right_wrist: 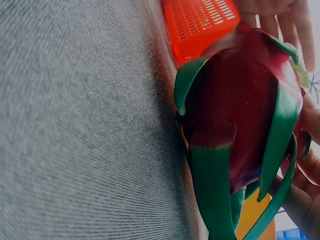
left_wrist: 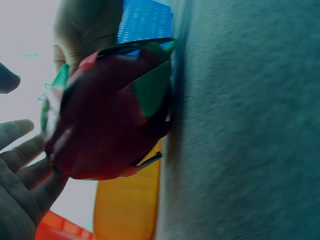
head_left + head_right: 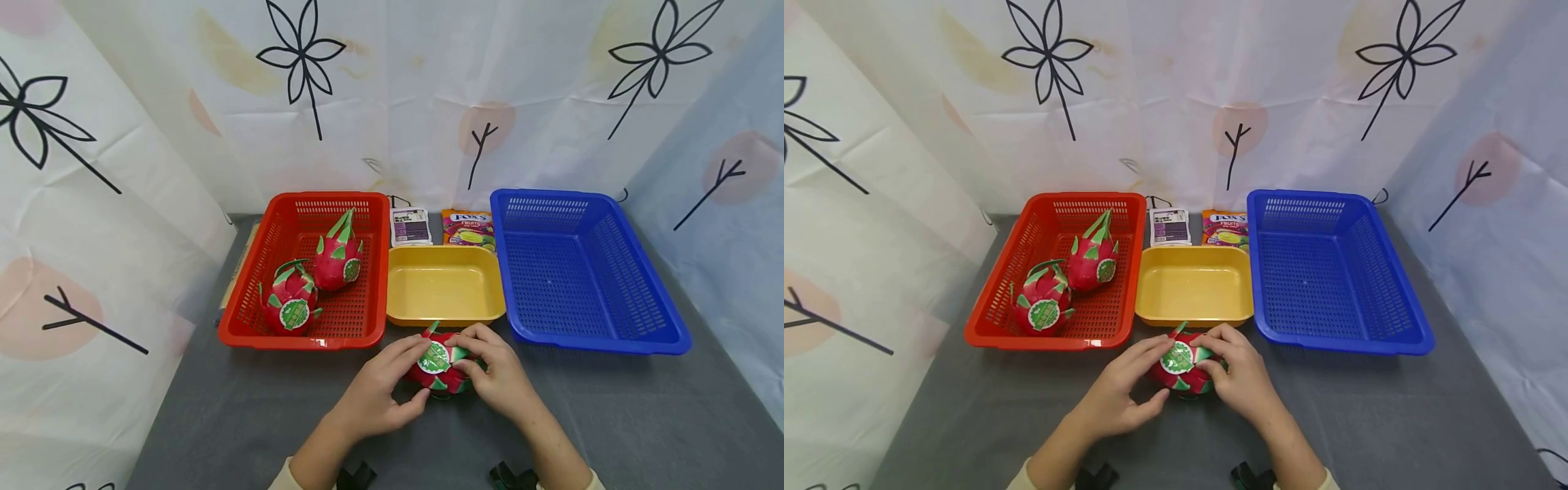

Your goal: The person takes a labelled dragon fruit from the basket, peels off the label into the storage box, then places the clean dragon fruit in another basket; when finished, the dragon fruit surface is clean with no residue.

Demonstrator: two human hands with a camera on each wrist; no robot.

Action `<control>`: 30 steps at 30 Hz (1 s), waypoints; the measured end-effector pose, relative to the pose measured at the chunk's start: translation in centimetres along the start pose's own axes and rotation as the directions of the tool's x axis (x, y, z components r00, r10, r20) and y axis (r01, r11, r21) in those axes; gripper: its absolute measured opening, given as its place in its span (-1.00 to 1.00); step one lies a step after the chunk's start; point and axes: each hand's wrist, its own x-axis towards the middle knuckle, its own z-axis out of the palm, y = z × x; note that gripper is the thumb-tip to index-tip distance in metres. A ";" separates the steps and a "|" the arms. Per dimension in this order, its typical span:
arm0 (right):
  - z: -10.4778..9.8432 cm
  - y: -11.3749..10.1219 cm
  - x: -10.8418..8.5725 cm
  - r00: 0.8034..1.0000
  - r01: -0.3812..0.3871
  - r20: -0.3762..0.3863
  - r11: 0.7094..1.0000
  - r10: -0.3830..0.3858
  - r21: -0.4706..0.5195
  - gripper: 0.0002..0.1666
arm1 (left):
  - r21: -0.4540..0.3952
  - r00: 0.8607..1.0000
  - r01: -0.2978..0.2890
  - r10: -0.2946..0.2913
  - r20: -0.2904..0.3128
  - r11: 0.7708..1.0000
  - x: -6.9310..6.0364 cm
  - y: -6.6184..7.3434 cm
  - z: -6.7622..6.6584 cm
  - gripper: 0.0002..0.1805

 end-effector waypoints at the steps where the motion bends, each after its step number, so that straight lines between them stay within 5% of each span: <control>1: 0.0 0.0 0.0 1.000 0.002 -0.001 1.000 -0.002 -0.001 -0.52 | -0.007 1.000 0.026 -0.025 0.015 1.000 0.0 -0.1 0.2 -0.18; 6: 0.1 0.0 -0.1 1.000 0.019 -0.007 1.000 -0.019 -0.002 -0.52 | -0.095 0.980 0.190 -0.182 0.082 0.977 -0.2 -0.5 0.8 -0.04; 13: 0.1 -0.2 -0.1 1.000 0.029 -0.007 1.000 -0.029 -0.006 -0.52 | -0.265 0.940 0.340 -0.320 0.117 0.902 -0.6 -1.4 1.4 -0.09; 22: -0.3 -1.0 0.3 0.997 -0.012 0.076 1.000 0.010 0.021 -0.70 | -0.320 0.955 0.294 -0.290 0.061 0.901 -0.9 -2.0 1.8 -0.15; 30: 0.2 -2.5 1.7 0.988 -0.077 0.123 0.986 0.095 -0.145 -0.77 | -0.325 0.956 0.287 -0.289 0.043 0.901 -0.9 -2.1 1.9 -0.18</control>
